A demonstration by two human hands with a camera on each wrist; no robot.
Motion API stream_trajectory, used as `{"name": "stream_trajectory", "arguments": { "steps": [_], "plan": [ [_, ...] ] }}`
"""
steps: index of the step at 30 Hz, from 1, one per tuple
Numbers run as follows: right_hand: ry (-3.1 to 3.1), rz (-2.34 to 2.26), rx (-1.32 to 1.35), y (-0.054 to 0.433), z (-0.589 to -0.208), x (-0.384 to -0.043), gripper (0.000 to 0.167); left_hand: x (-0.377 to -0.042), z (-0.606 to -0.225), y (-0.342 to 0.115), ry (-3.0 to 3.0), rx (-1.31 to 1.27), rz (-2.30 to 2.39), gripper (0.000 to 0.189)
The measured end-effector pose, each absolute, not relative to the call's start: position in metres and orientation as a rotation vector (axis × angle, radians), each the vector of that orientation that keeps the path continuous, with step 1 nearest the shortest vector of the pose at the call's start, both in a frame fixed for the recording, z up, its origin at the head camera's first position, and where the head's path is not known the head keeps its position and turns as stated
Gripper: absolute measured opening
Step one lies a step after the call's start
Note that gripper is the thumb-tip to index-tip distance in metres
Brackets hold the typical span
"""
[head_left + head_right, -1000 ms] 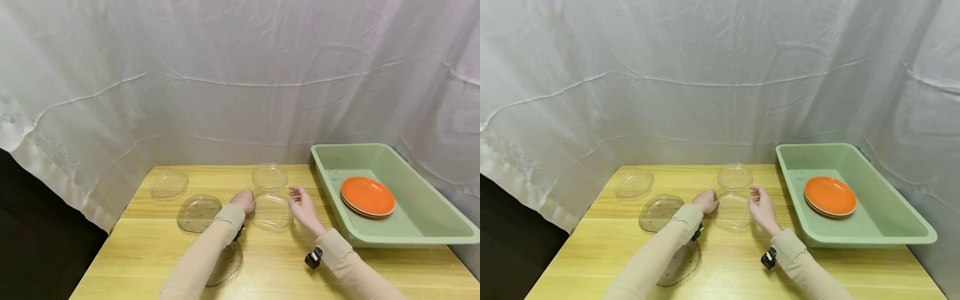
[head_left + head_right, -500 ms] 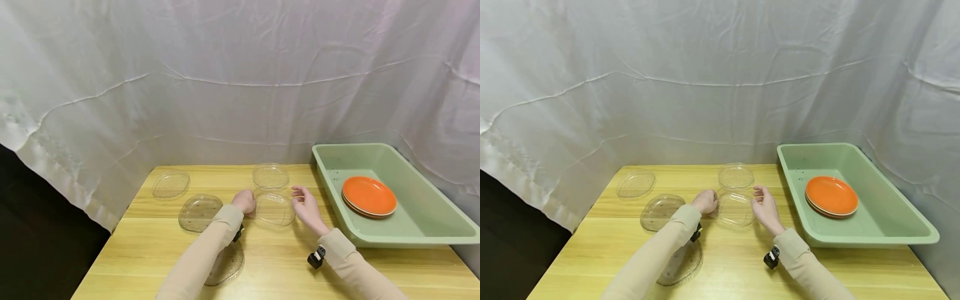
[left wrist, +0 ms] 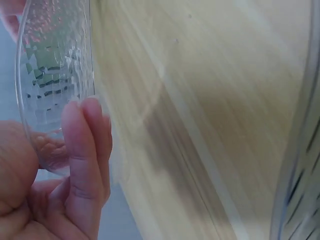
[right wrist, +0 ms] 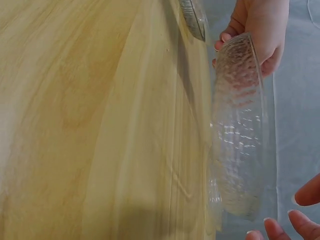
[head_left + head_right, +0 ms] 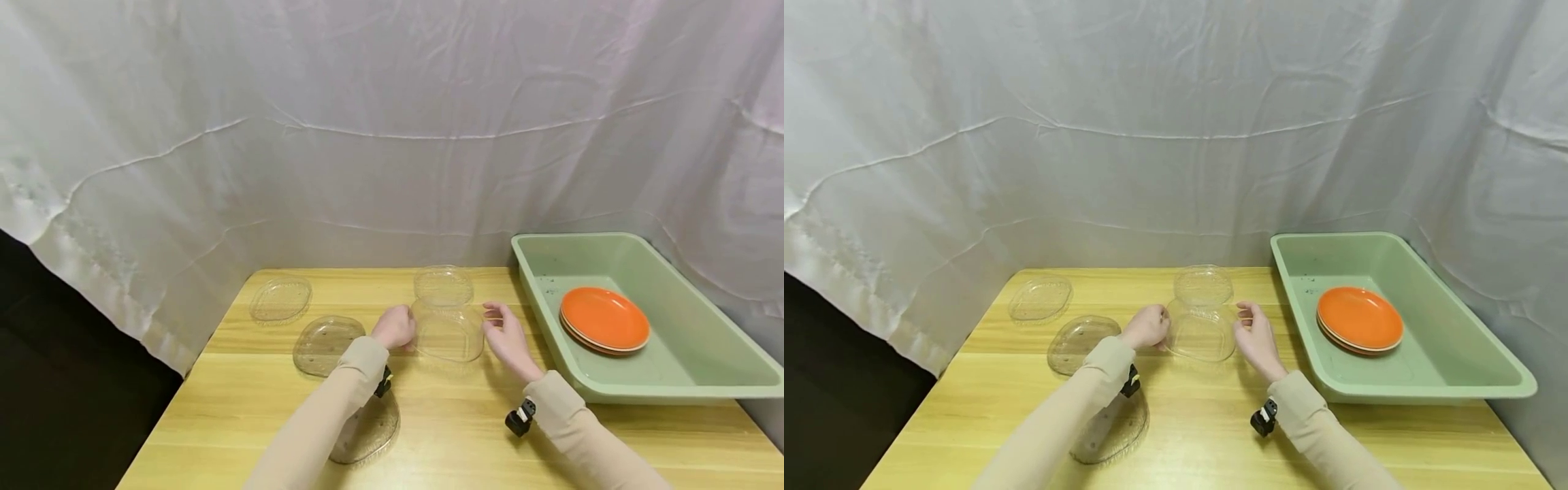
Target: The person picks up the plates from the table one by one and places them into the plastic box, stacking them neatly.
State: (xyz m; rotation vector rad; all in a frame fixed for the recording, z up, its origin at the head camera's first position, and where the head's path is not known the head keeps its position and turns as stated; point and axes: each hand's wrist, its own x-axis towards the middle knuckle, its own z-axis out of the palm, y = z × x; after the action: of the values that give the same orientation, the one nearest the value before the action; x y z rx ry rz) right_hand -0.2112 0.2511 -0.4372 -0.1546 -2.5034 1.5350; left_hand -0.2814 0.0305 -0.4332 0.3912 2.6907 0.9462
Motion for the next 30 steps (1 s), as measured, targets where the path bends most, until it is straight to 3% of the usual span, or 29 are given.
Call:
{"name": "stream_trajectory", "arguments": {
  "steps": [30],
  "plan": [
    [-2.616, 1.615, -0.145, 0.254, -0.409, -0.228, 0.055, -0.256, -0.424, 0.033, 2.432, 0.341, 1.637, 0.041]
  ]
}}
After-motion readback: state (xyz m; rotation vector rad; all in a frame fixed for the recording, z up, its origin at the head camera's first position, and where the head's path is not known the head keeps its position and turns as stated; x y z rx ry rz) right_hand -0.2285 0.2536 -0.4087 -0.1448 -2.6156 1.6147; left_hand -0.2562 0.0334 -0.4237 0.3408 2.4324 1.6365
